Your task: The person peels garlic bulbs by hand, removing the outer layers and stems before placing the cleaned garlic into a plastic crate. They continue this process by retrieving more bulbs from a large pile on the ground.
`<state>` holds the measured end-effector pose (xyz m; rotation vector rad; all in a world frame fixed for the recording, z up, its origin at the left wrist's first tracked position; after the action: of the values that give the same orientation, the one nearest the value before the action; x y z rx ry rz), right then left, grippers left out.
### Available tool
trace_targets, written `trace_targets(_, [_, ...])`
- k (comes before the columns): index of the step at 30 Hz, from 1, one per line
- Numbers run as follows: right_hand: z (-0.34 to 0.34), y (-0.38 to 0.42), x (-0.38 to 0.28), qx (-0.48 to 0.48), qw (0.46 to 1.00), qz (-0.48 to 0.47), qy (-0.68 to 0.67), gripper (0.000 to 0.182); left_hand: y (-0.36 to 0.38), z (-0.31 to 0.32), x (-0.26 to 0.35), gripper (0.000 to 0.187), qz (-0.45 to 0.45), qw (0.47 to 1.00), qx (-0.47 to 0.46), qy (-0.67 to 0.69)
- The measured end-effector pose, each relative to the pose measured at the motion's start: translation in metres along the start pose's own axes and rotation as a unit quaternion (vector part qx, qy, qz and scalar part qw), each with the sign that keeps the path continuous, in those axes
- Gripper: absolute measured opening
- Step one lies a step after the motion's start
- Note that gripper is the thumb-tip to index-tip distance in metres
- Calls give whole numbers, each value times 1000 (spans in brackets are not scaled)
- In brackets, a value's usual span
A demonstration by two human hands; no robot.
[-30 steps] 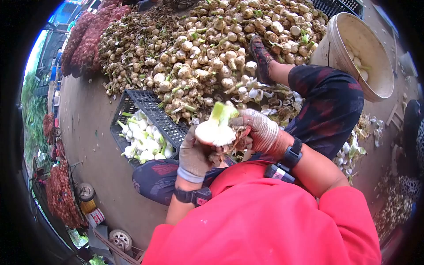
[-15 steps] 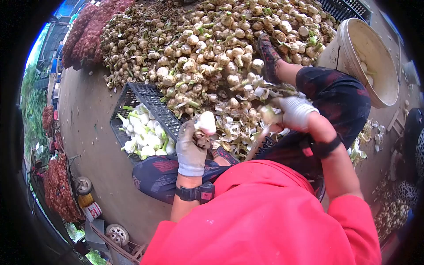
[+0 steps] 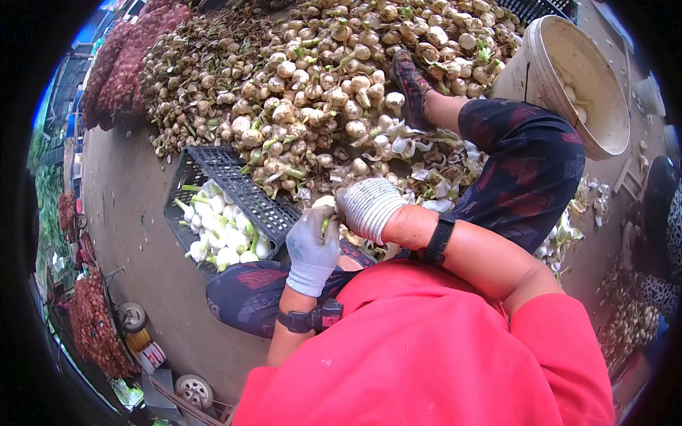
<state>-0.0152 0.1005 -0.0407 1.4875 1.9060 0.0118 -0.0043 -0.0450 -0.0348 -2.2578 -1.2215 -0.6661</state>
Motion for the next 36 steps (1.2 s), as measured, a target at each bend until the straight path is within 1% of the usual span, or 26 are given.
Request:
trace_targets(3, [2, -2, 9, -53, 999, 9, 4, 19, 8, -4, -3, 14, -29, 998, -63, 8])
trace_targets(5, [5, -7, 26, -53, 997, 55, 17, 21, 13, -19, -4, 14, -61, 982, -97, 152])
trace_targets(7, [11, -14, 50, -93, 989, 110, 26, 26, 18, -42, 0, 15, -145, 927, -80, 338])
trace_targets(9, [16, -12, 67, -147, 977, 156, 14, 24, 25, -74, -4, 20, -211, 915, -7, 345])
trace_targets(10, [20, -8, 77, -152, 976, 156, 13, 24, 25, -95, -10, 20, -236, 888, 31, 393])
trace_targets(11, [28, -4, 86, -219, 968, 98, 72, 22, 25, -121, -26, 14, -165, 928, 72, 326])
trace_targets(12, [35, -3, 91, -283, 949, 39, 130, 21, 25, -147, -47, 12, -134, 944, 83, 290])
trace_targets(14, [42, -12, 93, -253, 956, 61, 131, 21, 19, -187, -77, 16, -197, 977, 68, 32])
trace_targets(15, [44, -17, 93, -219, 963, 84, 130, 23, 17, -188, -79, 16, -201, 977, 68, 30])
trace_targets(16, [36, -24, 83, -112, 982, 68, 136, 26, 8, -185, -78, 18, -177, 978, 62, -90])
trace_targets(17, [29, -41, 72, -95, 986, 66, 121, 27, 0, -180, -77, 20, -150, 965, 53, -207])
trace_targets(18, [39, -60, 72, -44, 993, 30, 109, 27, 1, -164, -79, 24, -155, 975, 59, -147])
trace_targets(19, [56, -80, 76, 8, 995, -5, 96, 26, 0, -142, -74, 27, -200, 975, 50, -83])
trace_targets(21, [90, -123, 86, -76, 990, -5, 115, 26, 3, -81, -66, 21, -242, 964, 20, 108])
trace_targets(22, [110, -133, 92, 52, 995, -24, 85, 25, -8, -57, -54, 19, -140, 985, -30, 95])
trace_targets(23, [124, -146, 104, -83, 989, 2, 122, 26, -6, -27, -54, 18, -153, 973, -62, 161])
trace_targets(25, [134, -155, 117, -98, 984, 41, 140, 27, -2, 12, -43, 17, -193, 941, -80, 267])
trace_targets(26, [131, -156, 120, -106, 985, 67, 115, 28, 2, 18, -50, 17, -196, 941, -72, 267])
trace_targets(28, [119, -144, 120, -90, 992, 86, 28, 30, 5, 30, -63, 18, -293, 893, -87, 331])
trace_targets(29, [108, -136, 118, -67, 993, 99, -18, 33, 2, 27, -69, 26, -362, 853, -83, 366])
trace_targets(30, [112, -130, 125, -38, 983, 92, -155, 41, 2, 29, -76, 31, -356, 859, -59, 363])
trace_targets(31, [89, -106, 109, -48, 915, 116, -384, 40, 4, 33, -80, 36, -350, 864, -36, 359])
trace_targets(32, [65, -84, 88, -46, 800, 141, -582, 37, -4, 32, -67, 46, -380, 824, -44, 419])
trace_targets(34, [31, -47, 55, -46, 736, 65, -672, 36, -8, 46, -52, 46, -350, 810, -25, 470])
trace_targets(35, [23, -30, 44, -30, 722, 58, -688, 41, -12, 47, -42, 46, -324, 790, -3, 520])
trace_targets(36, [11, -15, 36, -34, 674, 43, -737, 43, -11, 44, -35, 42, -329, 752, 14, 571])
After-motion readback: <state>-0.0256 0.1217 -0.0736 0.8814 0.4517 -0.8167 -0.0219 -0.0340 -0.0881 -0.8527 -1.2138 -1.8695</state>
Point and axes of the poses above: each hand's wrist, its own y-axis away from the middle knuckle, its own z-axis out of the palm, x = y × z, the point moved 2 cm from there along -y, towards the middle knuckle, and after that the axes turned 1 degree about -x, right-handed, at the moved point
